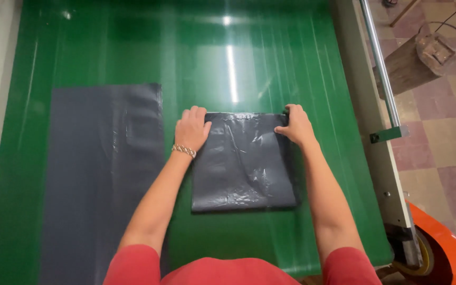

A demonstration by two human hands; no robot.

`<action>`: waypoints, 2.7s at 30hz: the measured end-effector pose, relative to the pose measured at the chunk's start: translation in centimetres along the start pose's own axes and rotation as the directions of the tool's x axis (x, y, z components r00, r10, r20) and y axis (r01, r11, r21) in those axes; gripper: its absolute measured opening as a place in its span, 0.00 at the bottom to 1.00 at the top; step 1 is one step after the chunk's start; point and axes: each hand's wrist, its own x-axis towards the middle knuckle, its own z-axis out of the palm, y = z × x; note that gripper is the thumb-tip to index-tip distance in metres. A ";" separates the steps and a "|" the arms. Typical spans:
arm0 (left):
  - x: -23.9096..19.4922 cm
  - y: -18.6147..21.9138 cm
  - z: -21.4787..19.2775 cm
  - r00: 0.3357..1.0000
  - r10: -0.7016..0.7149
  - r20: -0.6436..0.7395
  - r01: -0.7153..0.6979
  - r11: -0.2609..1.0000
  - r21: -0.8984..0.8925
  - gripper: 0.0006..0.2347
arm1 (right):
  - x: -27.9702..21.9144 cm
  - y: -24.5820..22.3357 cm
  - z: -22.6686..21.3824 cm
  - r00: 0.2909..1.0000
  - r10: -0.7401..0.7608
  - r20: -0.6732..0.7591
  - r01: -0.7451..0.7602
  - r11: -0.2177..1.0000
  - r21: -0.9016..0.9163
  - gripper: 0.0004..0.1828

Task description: The person is taking plastic bags from a conveyor belt, folding them into small squares, and placing them into a red plastic crate.

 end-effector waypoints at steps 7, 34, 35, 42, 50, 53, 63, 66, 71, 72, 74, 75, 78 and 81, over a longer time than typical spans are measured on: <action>-6.2 9.2 -5.4 0.981 0.158 0.115 -0.071 0.838 -0.541 0.16 | 4.3 2.2 2.5 0.940 0.191 0.284 -0.138 0.971 -0.194 0.30; -16.4 4.4 -4.2 0.958 -0.256 -0.128 0.165 0.858 -0.486 0.24 | -26.3 -1.7 3.3 0.900 -0.278 -0.336 0.219 0.954 -0.204 0.13; -16.3 5.8 -3.1 0.979 -0.123 -0.163 0.050 0.917 -0.396 0.24 | -26.1 -3.3 2.7 0.883 -0.335 -0.328 0.292 0.940 -0.175 0.12; -15.3 14.4 -6.4 0.949 0.259 0.180 -0.221 0.954 -0.204 0.29 | -18.5 -10.8 9.6 0.832 -0.457 -0.315 0.503 0.860 0.081 0.33; -17.1 6.1 -9.1 0.890 0.291 0.350 -0.272 0.957 -0.104 0.42 | -19.7 -3.9 7.3 0.924 -0.329 -0.196 0.254 0.910 -0.328 0.41; -19.8 2.1 -7.2 0.882 0.430 0.194 -0.435 0.900 -0.018 0.39 | -19.9 -2.9 7.1 0.924 -0.295 -0.244 0.182 0.899 -0.399 0.42; -18.4 8.0 -12.9 0.500 0.752 0.430 -0.566 0.659 -0.495 0.10 | -29.5 -9.7 15.2 0.750 -0.605 -0.265 0.614 0.787 -0.060 0.25; -15.5 9.6 -10.7 0.495 0.595 0.633 -0.040 0.743 -0.668 0.17 | -32.9 -9.8 12.8 0.893 -0.427 -0.141 0.449 0.857 0.253 0.23; -12.9 5.3 2.6 0.366 0.439 0.820 0.726 0.416 -0.547 0.27 | -32.8 -3.2 14.7 0.989 0.151 -0.007 -0.096 0.662 0.744 0.08; -13.3 4.3 7.5 0.410 0.339 0.847 0.702 0.476 -0.530 0.37 | -32.8 -1.2 16.6 0.944 0.325 0.054 -0.231 0.537 0.811 0.11; -12.6 6.4 -0.5 0.572 0.317 0.757 0.472 0.628 -0.619 0.31 | -31.1 -0.8 16.8 0.909 0.400 0.118 -0.261 0.325 0.909 0.10; -12.4 7.3 -4.5 0.712 0.325 0.623 0.209 0.749 -0.629 0.25 | -30.4 -0.6 17.0 0.872 0.449 0.194 -0.265 0.100 0.959 0.10; -13.6 9.1 -2.4 0.869 0.238 0.433 0.003 0.874 -0.486 0.15 | -29.1 -3.6 11.9 0.819 0.409 0.403 -0.332 -0.235 0.913 0.06; -15.0 10.6 0.9 0.945 0.160 0.286 -0.016 0.894 -0.449 0.12 | -29.8 -2.8 11.7 0.827 0.439 0.351 -0.313 -0.160 0.936 0.09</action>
